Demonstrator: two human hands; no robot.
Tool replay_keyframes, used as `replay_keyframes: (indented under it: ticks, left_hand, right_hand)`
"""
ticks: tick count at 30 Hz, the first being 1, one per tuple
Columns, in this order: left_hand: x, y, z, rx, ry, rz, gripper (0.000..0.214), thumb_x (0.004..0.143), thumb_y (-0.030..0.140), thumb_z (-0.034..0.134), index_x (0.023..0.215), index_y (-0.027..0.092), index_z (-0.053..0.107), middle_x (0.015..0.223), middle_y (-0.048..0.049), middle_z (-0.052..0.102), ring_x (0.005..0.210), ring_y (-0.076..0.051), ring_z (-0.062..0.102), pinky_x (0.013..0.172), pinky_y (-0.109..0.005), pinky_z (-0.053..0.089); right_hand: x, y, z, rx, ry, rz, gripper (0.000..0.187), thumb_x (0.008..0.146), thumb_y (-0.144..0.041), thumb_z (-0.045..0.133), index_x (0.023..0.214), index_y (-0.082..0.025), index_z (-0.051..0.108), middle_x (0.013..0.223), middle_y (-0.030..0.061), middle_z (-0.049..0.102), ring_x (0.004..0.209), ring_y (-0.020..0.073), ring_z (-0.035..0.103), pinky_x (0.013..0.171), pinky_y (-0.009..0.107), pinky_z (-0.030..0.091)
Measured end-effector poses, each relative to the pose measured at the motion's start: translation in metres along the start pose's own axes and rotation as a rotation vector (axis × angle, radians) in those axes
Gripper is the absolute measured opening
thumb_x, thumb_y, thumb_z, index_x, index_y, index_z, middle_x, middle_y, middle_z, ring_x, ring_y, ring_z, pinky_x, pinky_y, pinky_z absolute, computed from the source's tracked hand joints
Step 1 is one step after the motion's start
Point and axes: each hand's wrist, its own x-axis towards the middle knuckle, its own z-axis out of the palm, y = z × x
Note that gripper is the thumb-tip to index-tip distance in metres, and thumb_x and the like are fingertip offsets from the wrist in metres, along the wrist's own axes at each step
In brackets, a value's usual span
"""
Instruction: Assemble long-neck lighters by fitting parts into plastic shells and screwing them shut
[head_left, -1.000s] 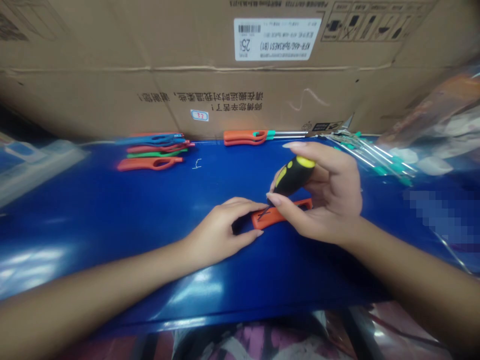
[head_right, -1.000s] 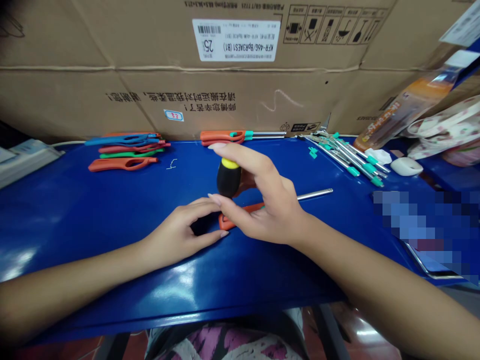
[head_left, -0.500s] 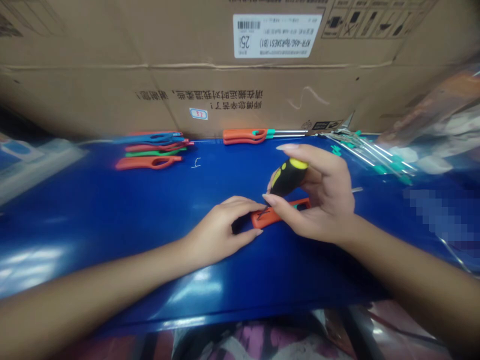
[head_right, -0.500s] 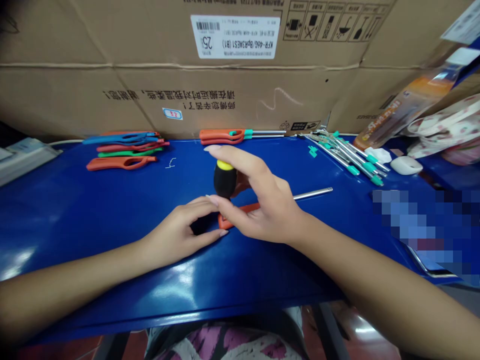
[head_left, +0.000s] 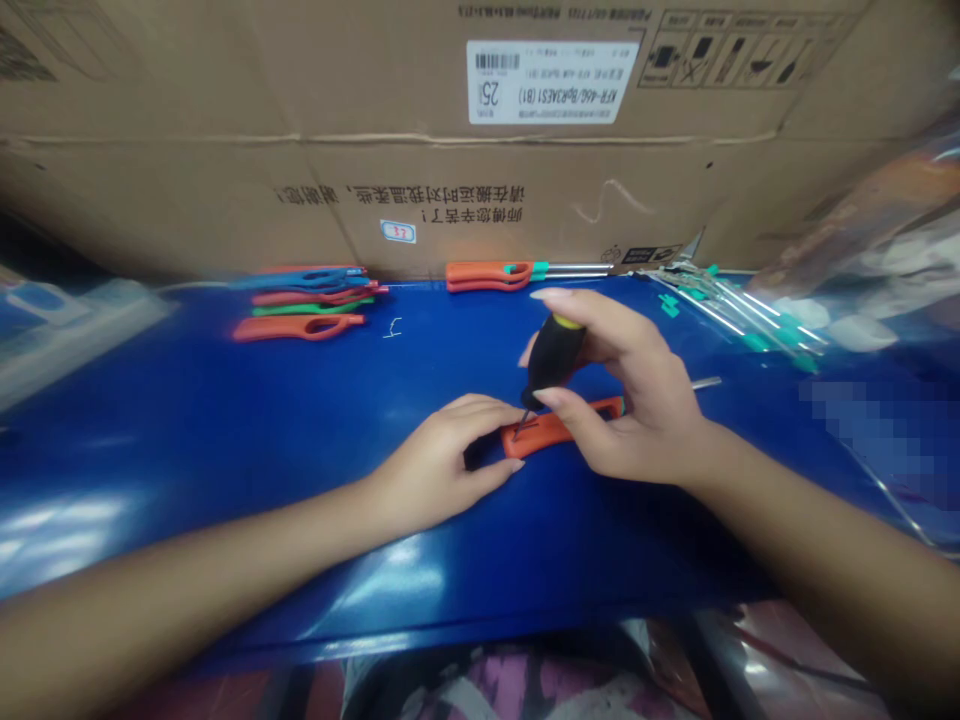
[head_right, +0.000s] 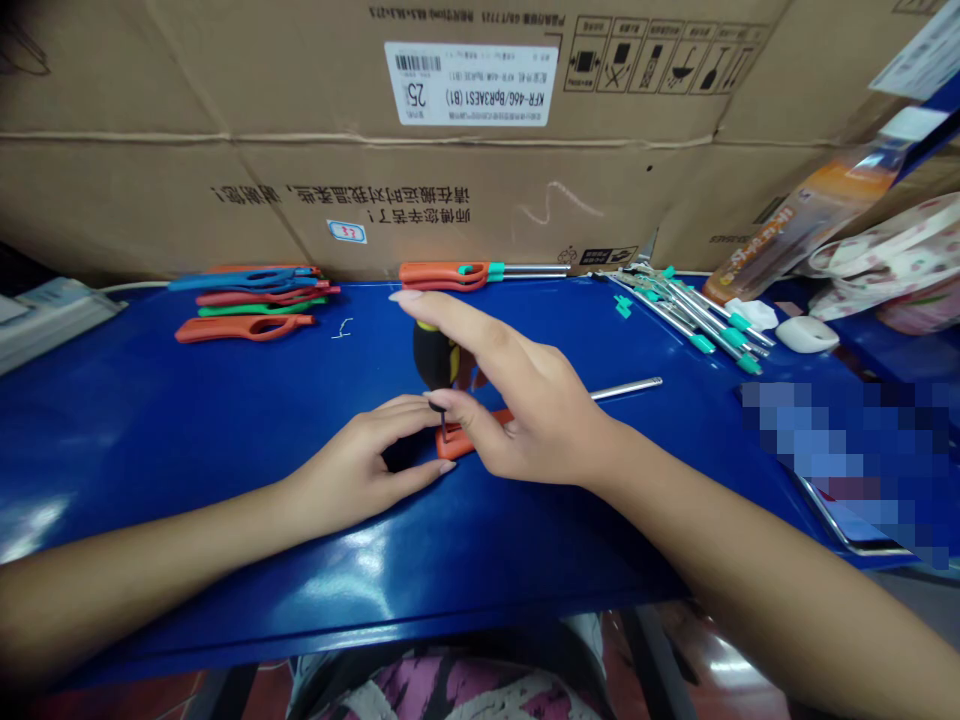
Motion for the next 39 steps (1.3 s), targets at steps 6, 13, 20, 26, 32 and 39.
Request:
replay_keyframes:
  ticks: [6, 13, 20, 26, 32, 39]
  left_hand:
    - [0.0, 0.004, -0.002, 0.011, -0.061, 0.024, 0.032, 0.088, 0.022, 0.07, 0.12, 0.019, 0.066, 0.124, -0.0108, 0.071, 0.119, -0.027, 0.064, 0.104, -0.048, 0.051]
    - [0.0, 0.006, -0.002, 0.042, -0.099, 0.011, 0.032, 0.093, 0.019, 0.061, 0.125, 0.019, 0.064, 0.129, -0.0124, 0.068, 0.122, -0.027, 0.062, 0.107, -0.05, 0.048]
    - [0.0, 0.006, -0.002, 0.048, -0.081, 0.024, 0.042, 0.093, 0.018, 0.061, 0.135, 0.018, 0.059, 0.13, -0.012, 0.069, 0.124, -0.027, 0.061, 0.108, -0.05, 0.048]
    - [0.0, 0.005, 0.0, 0.056, -0.036, 0.05, 0.039, 0.093, 0.019, 0.061, 0.131, 0.02, 0.061, 0.128, -0.0113, 0.07, 0.123, -0.027, 0.063, 0.108, -0.05, 0.048]
    - [0.0, 0.005, -0.001, 0.028, -0.068, 0.022, 0.045, 0.092, 0.017, 0.062, 0.137, 0.021, 0.059, 0.13, -0.0113, 0.069, 0.124, -0.027, 0.062, 0.109, -0.052, 0.047]
    - [0.001, 0.007, -0.001, 0.037, -0.067, 0.015, 0.035, 0.093, 0.018, 0.061, 0.128, 0.019, 0.065, 0.125, -0.0118, 0.071, 0.12, -0.027, 0.063, 0.106, -0.05, 0.049]
  right_hand:
    - [0.003, -0.005, -0.003, -0.063, 0.061, -0.073, 0.074, 0.083, -0.024, 0.075, 0.148, -0.034, 0.041, 0.122, 0.0031, 0.068, 0.091, 0.0212, 0.071, 0.074, 0.037, 0.065]
    - [0.008, -0.012, -0.004, 0.052, 0.097, 0.066, 0.053, 0.082, -0.016, 0.076, 0.129, -0.028, 0.057, 0.117, 0.0071, 0.068, 0.091, 0.0219, 0.07, 0.076, 0.037, 0.064]
    - [0.013, -0.009, -0.017, 0.055, -0.145, 0.087, 0.052, 0.099, -0.023, 0.051, 0.149, -0.027, 0.04, 0.132, 0.0072, 0.065, 0.105, 0.021, 0.07, 0.089, 0.039, 0.062]
    - [0.011, -0.005, -0.015, -0.123, 0.06, 0.022, 0.055, 0.082, -0.033, 0.08, 0.133, -0.034, 0.059, 0.112, 0.0008, 0.074, 0.084, 0.021, 0.074, 0.074, 0.034, 0.065]
    - [0.011, -0.009, -0.013, 0.178, -0.109, 0.179, 0.055, 0.102, -0.025, 0.05, 0.155, -0.032, 0.036, 0.131, 0.0047, 0.067, 0.097, 0.018, 0.073, 0.082, 0.035, 0.065]
    - [0.011, -0.015, -0.011, 0.003, 0.047, 0.072, 0.053, 0.089, -0.031, 0.073, 0.14, -0.033, 0.057, 0.122, 0.0038, 0.072, 0.093, 0.0211, 0.074, 0.083, 0.037, 0.065]
